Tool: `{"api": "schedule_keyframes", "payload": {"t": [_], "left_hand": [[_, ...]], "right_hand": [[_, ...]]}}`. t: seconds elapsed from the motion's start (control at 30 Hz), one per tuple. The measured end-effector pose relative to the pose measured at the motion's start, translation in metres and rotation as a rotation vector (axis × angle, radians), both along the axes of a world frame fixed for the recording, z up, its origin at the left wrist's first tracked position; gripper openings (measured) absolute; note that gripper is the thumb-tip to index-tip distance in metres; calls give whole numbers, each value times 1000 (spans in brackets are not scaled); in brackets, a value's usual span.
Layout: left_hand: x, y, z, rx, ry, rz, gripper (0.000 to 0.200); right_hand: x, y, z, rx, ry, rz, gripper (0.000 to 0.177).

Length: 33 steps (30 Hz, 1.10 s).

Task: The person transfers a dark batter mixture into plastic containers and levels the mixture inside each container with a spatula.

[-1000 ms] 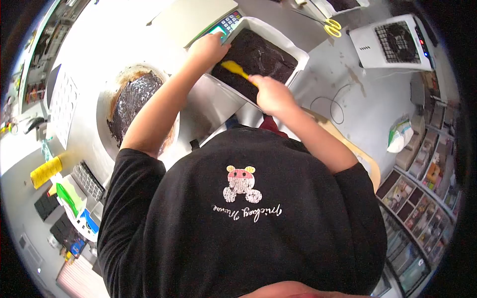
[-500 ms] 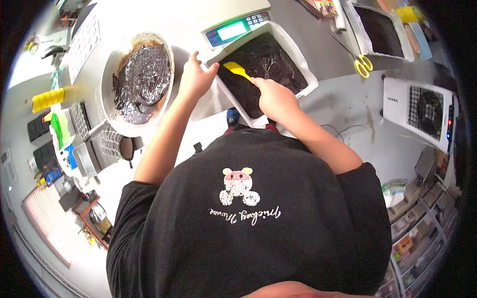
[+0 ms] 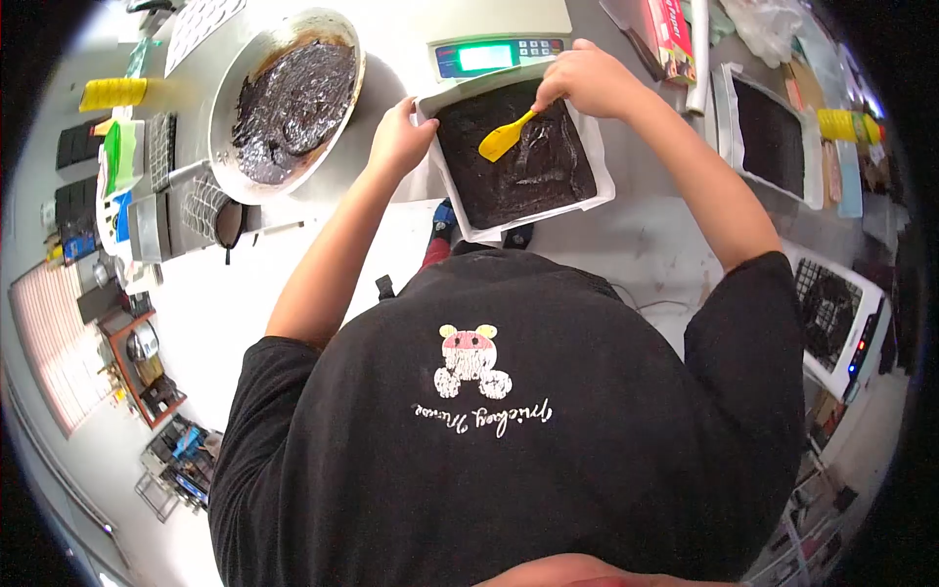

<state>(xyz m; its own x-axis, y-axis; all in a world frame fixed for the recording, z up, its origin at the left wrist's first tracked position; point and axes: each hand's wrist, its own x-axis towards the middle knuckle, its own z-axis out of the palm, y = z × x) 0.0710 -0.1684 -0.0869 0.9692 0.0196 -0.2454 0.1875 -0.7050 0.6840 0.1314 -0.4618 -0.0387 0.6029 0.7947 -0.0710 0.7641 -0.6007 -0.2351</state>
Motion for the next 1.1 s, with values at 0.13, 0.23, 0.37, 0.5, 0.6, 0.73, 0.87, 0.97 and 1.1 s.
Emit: {"api": "schedule_keyframes", "payload": {"t": [0.13,0.23,0.37,0.5,0.6,0.73,0.87,0.97,1.1], "left_hand": [[0,3,-5,-13,20,9,44],[-3,0,-1,11,20,35,45],[-6,-1,-3,29,19,66,46],[-6,-2,-3,-8,6,63,46],[-6,-1,-6,4,10,77,46],[-5,0,-11,-8,10,76,46],[-5,2,-12,-27,11,65,46],[-7,1,-13,-11,-21,52,45],[-6,-8,13,-74,114,100,44]], "right_hand": [[24,25,-5,-63,21,116,29],[35,34,-24,16,-35,149,27],[35,45,-24,-28,-32,97,27],[24,47,-21,4,-57,40,29],[18,50,-22,-64,-67,-23,36],[11,44,-16,-82,38,-109,41],[2,37,-18,84,73,-214,40],[-9,44,-21,5,112,-325,41],[-35,51,-16,-74,237,-360,42]]}}
